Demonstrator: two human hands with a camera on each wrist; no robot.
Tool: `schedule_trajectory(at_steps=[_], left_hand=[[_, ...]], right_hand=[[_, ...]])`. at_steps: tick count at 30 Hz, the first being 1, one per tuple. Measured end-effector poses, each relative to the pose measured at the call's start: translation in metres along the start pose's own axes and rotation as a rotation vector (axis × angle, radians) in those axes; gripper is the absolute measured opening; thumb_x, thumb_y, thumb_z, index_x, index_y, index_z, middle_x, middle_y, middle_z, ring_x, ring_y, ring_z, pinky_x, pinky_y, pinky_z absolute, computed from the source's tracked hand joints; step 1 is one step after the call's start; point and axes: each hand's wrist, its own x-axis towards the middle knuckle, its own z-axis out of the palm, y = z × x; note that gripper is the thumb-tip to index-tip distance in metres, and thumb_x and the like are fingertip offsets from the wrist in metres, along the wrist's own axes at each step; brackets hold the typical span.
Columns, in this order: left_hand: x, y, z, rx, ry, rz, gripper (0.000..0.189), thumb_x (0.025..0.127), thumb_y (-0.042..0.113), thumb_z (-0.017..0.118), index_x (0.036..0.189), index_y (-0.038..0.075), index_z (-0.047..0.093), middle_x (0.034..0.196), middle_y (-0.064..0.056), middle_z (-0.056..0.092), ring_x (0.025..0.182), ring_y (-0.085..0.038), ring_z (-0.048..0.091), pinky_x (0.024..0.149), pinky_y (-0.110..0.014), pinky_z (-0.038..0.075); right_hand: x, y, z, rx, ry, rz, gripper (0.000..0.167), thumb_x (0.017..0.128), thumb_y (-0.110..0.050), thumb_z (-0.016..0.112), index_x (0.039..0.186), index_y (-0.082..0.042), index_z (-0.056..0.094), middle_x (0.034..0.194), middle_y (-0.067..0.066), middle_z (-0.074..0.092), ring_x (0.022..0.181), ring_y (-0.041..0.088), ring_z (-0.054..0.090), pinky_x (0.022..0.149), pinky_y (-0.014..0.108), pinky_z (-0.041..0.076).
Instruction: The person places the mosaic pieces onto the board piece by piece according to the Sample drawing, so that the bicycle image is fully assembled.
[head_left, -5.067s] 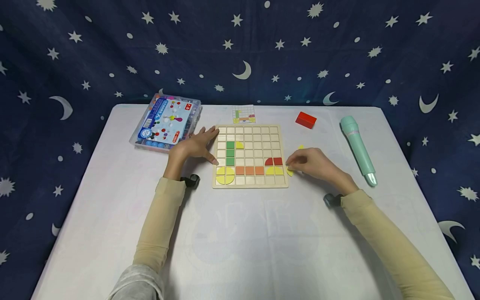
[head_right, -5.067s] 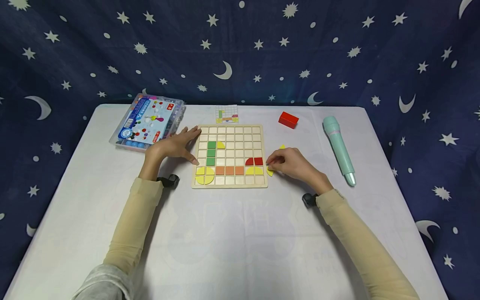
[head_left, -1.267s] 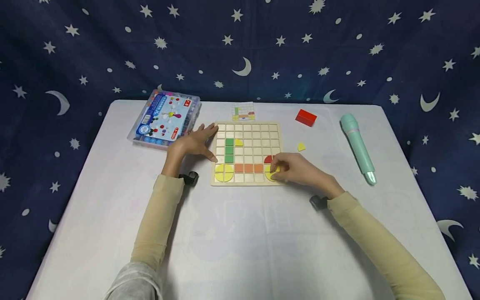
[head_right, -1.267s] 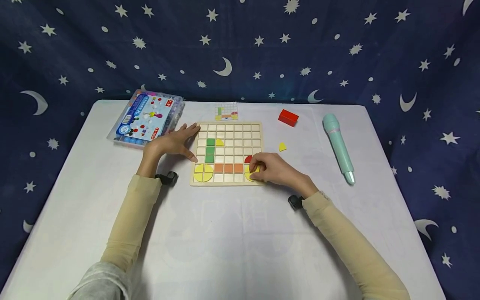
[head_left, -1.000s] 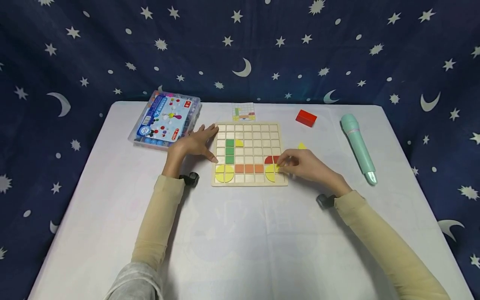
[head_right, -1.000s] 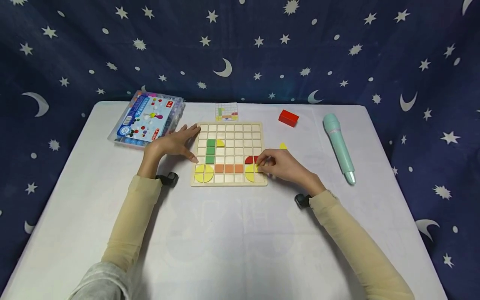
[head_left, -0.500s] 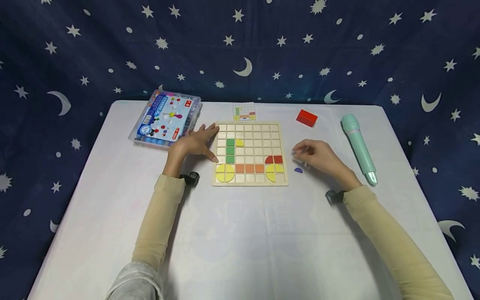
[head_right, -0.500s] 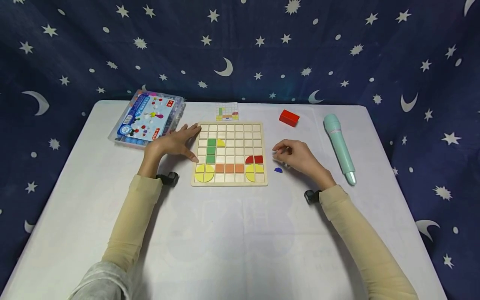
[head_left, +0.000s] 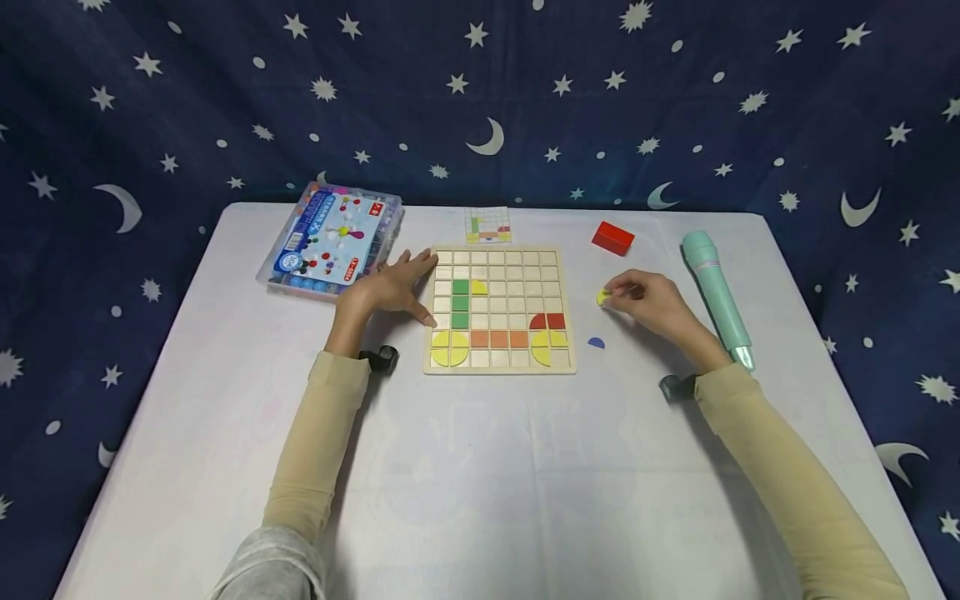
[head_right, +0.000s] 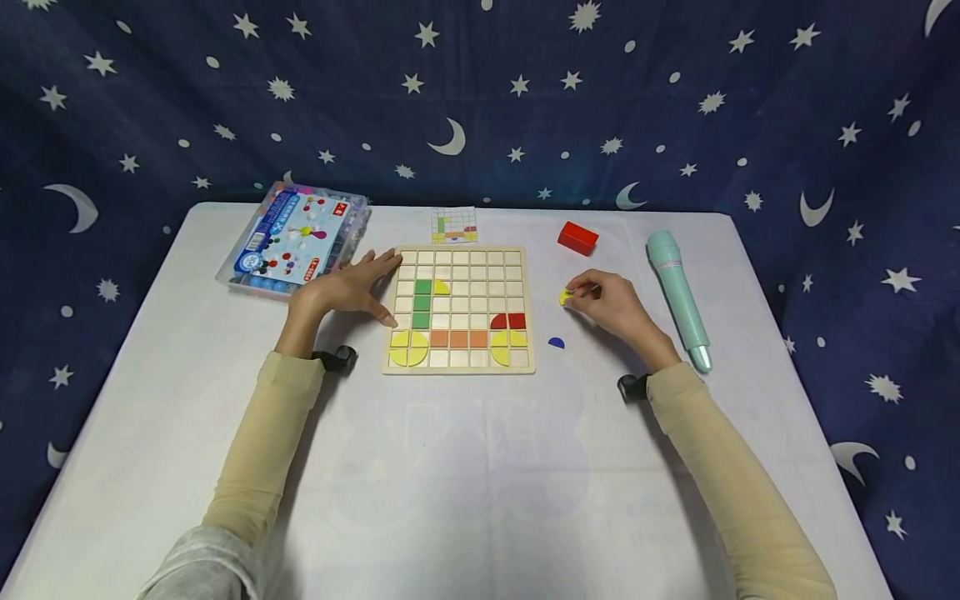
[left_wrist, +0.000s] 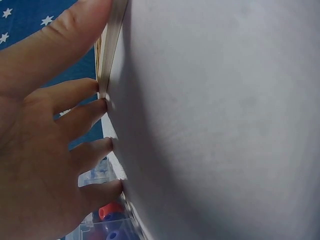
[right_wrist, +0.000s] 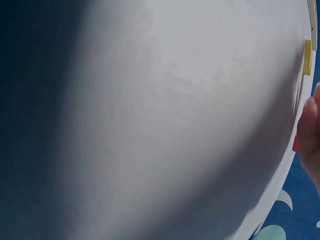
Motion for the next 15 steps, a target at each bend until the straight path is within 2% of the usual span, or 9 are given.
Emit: schedule_trajectory(at_steps=[6,15], left_hand=[[0.0,-0.001,0.0,0.002,-0.001,0.009,0.118,0.078,0.033,0.09,0.167,0.02,0.014,0.175,0.0,0.001,0.161,-0.031,-0.008,0.123,-0.068,-0.01],[-0.002,-0.001,0.0,-0.003,0.004,0.01,0.118,0.079,0.032,0.09,0.167,0.02,0.014,0.175,0.001,0.001,0.161,-0.03,-0.009,0.124,-0.066,-0.009]], right_hand=[[0.003,0.0,-0.003,-0.01,0.0,0.021,0.032,0.098,-0.019,0.069,0.126,-0.003,0.067,0.109,0.016,0.066,0.099,0.03,0.056,0.073,0.02,0.049],[0.013,-0.001,-0.007,-0.02,-0.095,0.059,0.035,0.098,-0.021,0.066,0.128,-0.003,0.065,0.11,0.016,0.063,0.099,0.029,0.054,0.075,0.021,0.05]])
